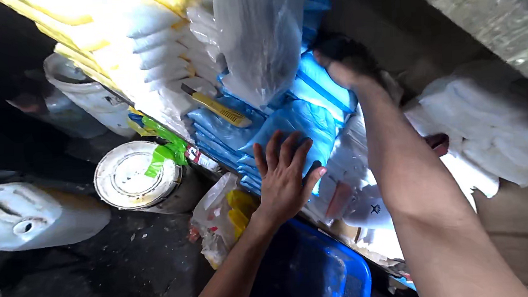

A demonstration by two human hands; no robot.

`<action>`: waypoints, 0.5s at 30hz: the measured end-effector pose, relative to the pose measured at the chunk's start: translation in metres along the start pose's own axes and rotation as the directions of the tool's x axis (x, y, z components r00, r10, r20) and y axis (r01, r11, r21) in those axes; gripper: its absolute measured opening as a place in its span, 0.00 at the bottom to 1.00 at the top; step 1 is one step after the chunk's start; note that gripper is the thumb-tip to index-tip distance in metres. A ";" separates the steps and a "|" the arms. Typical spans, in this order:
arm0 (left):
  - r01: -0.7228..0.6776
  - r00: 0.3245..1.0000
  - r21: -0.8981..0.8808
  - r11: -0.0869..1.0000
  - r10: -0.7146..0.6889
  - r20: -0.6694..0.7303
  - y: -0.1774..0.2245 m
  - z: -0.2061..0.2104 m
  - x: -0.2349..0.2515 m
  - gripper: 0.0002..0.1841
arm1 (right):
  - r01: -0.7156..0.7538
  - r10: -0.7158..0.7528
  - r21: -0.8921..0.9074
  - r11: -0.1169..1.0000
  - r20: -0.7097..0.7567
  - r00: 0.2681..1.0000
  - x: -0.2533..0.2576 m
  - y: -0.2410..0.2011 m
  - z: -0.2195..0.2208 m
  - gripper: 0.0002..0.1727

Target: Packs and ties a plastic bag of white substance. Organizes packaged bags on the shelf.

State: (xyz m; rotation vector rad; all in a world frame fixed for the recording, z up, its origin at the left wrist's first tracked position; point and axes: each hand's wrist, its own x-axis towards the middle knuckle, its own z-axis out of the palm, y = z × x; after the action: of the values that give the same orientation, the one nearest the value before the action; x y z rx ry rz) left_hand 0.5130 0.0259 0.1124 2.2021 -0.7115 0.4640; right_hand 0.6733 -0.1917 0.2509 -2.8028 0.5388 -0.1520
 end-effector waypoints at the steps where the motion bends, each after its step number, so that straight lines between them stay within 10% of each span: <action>1: 0.000 1.000 0.002 1.000 0.000 0.001 0.002 0.000 -0.001 0.33 | 0.001 -0.001 -0.013 1.000 0.012 1.000 -0.002 0.002 -0.004 0.53; 7: 0.006 1.000 0.023 1.000 -0.006 0.022 -0.001 -0.004 -0.001 0.34 | 0.422 -0.420 -0.003 0.906 0.101 0.902 0.016 -0.012 -0.024 0.35; 10: 0.012 0.999 0.024 1.000 -0.013 0.034 0.000 -0.005 0.000 0.34 | 0.227 -0.225 -0.039 0.973 0.061 0.973 0.027 0.000 -0.004 0.51; 15: 0.019 0.998 0.019 1.000 -0.020 0.065 -0.002 -0.004 -0.001 0.35 | 0.221 -0.219 0.003 0.975 0.112 0.969 0.042 0.017 0.011 0.43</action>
State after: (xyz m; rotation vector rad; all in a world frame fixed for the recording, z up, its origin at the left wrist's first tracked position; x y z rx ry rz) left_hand 0.5134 0.0304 0.1138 2.2480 -0.7228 0.3918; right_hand 0.7075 -0.2201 0.2376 -2.8530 0.2020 -0.0370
